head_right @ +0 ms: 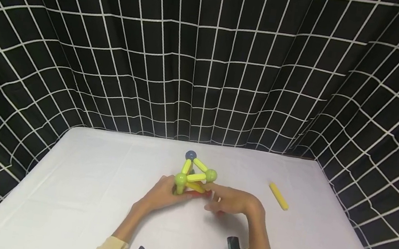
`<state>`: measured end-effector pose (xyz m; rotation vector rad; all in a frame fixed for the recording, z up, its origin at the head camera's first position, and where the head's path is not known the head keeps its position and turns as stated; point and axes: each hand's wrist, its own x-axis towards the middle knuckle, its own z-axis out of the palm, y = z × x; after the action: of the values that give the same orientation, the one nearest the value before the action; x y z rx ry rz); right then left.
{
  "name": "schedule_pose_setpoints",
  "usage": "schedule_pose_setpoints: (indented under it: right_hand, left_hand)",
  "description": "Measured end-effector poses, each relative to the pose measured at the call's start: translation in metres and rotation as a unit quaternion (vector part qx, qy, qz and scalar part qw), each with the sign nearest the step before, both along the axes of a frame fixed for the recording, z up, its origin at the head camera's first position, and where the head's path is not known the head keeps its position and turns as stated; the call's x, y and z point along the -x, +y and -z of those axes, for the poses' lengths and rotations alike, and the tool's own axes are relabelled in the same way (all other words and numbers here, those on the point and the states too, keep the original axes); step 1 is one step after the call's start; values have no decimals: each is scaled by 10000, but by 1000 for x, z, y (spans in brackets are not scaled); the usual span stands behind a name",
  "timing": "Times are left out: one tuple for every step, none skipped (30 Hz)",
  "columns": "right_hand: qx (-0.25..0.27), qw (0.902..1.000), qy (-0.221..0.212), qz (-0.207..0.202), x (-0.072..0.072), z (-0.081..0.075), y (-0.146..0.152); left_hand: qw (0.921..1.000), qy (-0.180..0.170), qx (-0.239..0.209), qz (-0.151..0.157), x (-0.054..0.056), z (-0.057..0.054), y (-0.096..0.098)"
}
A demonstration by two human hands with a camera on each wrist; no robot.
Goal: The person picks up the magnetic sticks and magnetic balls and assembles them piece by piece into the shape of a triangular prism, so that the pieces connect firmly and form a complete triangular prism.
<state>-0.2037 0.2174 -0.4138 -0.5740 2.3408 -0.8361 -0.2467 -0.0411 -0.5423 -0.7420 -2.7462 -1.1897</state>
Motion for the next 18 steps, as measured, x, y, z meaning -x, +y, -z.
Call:
schedule_pose_setpoints:
  right_hand:
    - [65,10000,5,-5,1,1,1]
    - [56,10000,1,61,2,3,2]
    - [24,9999,20,130,4,5,4]
    - [-58,9997,37,241,5,7,5]
    - [-170,9992,78,351,6,9,6]
    - [-247,9986,144,443,8,12,7]
    - [-335,9979,226,514,9,14,7]
    - [-394,9971,282,583,10,17,7]
    - [-422,9966,330,626,11,19,7]
    - [-430,9963,374,638,13,21,7]
    - [-407,9963,439,613,14,22,6]
    - [-344,9965,471,596,14,23,5]
    - [-303,9967,472,593,15,24,4]
    - [-241,9969,460,588,15,25,3]
    - [-171,9972,456,563,16,26,2]
    - [-124,9974,463,534,16,26,2]
    - [-98,9975,454,535,16,26,2]
    - [-79,9976,425,540,16,26,2]
  left_hand:
    - [10000,-15,0,-15,0,0,0]
    - [10000,-30,-38,-14,1,0,0]
    - [10000,-64,-65,-21,1,0,0]
    - [9999,-93,-69,-21,1,0,0]
    - [9999,-111,-61,-17,1,0,1]
    - [9999,-139,-50,-14,1,0,1]
    - [9998,-172,-57,-8,1,0,0]
    - [9998,-199,-41,-6,0,0,0]
    - [9997,-229,-3,-11,0,0,0]
    - [9996,-266,13,-6,0,0,0]
    - [9995,-308,-11,-3,0,1,0]
    - [9994,-335,-30,-15,0,1,0]
    - [9994,-342,-55,-33,0,1,0]
    - [9994,-336,-63,-79,0,2,1]
    - [9992,-347,-119,-141,0,2,1]
    - [9989,-370,-212,-209,0,2,2]
    - [9983,-397,-299,-306,0,2,2]
    - [9977,-395,-347,-430,0,2,3]
